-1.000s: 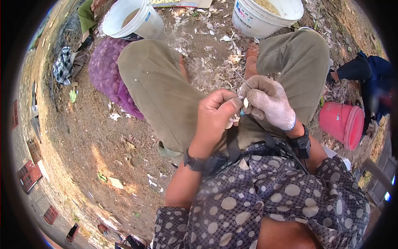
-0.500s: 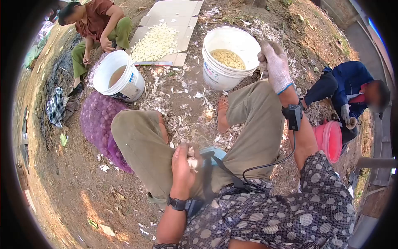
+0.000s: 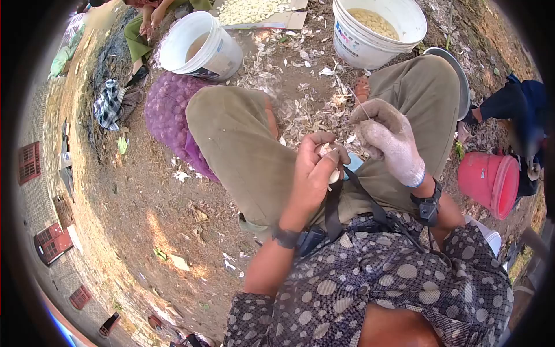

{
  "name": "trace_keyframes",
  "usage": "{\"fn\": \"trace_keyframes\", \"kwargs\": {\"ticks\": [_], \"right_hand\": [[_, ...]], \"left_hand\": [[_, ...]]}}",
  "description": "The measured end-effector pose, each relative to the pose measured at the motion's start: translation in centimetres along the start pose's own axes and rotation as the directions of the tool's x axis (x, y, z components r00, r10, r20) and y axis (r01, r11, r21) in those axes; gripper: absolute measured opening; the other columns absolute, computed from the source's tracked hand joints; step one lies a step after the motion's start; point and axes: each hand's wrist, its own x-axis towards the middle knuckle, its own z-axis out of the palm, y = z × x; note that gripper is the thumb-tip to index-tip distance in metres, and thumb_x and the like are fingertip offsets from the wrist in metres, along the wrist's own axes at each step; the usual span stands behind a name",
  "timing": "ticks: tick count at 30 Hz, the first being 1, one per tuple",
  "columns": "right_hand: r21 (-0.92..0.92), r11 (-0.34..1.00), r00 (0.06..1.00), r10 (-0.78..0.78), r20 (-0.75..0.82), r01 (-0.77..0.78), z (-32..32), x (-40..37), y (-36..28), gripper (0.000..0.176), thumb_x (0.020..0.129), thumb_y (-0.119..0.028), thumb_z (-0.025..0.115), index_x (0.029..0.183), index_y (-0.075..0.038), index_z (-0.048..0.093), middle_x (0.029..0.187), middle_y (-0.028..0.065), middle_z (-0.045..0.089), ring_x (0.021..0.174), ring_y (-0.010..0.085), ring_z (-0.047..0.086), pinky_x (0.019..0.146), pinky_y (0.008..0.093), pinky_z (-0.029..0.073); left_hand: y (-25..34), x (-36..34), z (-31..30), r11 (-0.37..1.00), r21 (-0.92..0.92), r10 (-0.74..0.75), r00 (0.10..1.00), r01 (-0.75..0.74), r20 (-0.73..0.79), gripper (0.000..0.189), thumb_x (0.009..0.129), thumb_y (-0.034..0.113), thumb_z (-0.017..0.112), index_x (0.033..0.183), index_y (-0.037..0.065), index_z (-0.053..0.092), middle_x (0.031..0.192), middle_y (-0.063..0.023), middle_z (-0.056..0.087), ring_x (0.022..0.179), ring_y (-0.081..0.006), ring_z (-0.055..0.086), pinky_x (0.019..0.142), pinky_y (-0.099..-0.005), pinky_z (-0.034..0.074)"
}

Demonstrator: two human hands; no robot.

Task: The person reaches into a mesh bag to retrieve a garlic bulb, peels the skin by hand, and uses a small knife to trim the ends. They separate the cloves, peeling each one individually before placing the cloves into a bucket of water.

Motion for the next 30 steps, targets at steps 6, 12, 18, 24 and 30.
{"fn": "trace_keyframes", "kwargs": {"ticks": [6,12,18,24,30], "right_hand": [[-0.064,0.996,0.987,0.076,0.144,-0.067,0.4,0.1,-0.2,0.019,0.099,-0.012,0.065,0.114,0.000,0.065,0.098,0.0024,0.067,0.082,0.0076,0.061,0.071,0.0254,0.051],[-0.391,0.893,0.931,-0.078,0.356,0.224,0.1,0.9,1.9,0.020,0.096,-0.015,0.068,0.107,0.002,0.068,0.092,0.0104,0.071,0.084,0.0173,0.070,0.075,0.0351,0.056],[-0.448,0.880,0.975,-0.069,0.209,0.159,0.7,0.5,1.9,0.022,0.096,-0.018,0.068,0.104,0.002,0.069,0.087,0.0151,0.072,0.079,0.0216,0.072,0.073,0.0368,0.055],[-0.380,0.918,0.994,-0.104,0.036,0.110,1.1,0.9,3.1,0.025,0.098,-0.021,0.065,0.099,0.004,0.070,0.080,0.0065,0.068,0.073,0.0120,0.063,0.069,0.0306,0.052],[-0.123,0.974,0.974,0.205,0.094,-0.193,0.9,0.7,2.4,0.025,0.101,-0.025,0.064,0.093,-0.001,0.067,0.074,-0.0013,0.059,0.060,0.0050,0.051,0.052,0.0239,0.039]], "left_hand": [[1.0,-0.7,1.8,0.974,0.218,0.076,0.993,-0.056,-0.085,0.046,0.099,-0.001,0.056,0.141,-0.002,0.036,0.108,-0.0135,0.070,0.099,-0.0143,0.066,0.086,-0.0290,0.053],[0.3,-0.9,0.7,0.963,0.261,0.079,0.997,-0.074,-0.008,0.061,0.096,-0.001,0.060,0.149,-0.002,0.031,0.114,-0.0174,0.072,0.098,-0.0154,0.069,0.084,-0.0305,0.055],[0.7,-0.5,1.1,0.977,0.211,0.014,0.996,0.004,-0.084,0.058,0.095,-0.002,0.065,0.145,-0.002,0.037,0.108,-0.0140,0.071,0.094,-0.0136,0.067,0.083,-0.0289,0.055],[-0.2,-0.4,0.5,0.918,0.365,0.208,0.971,-0.152,-0.118,0.035,0.093,-0.002,0.070,0.125,-0.001,0.055,0.103,-0.0092,0.068,0.094,-0.0133,0.067,0.082,-0.0281,0.055],[-0.8,-0.6,0.2,0.912,0.312,0.301,0.951,-0.268,-0.064,0.031,0.093,-0.002,0.068,0.122,-0.001,0.058,0.099,-0.0049,0.067,0.085,-0.0074,0.063,0.072,-0.0226,0.051]]}}
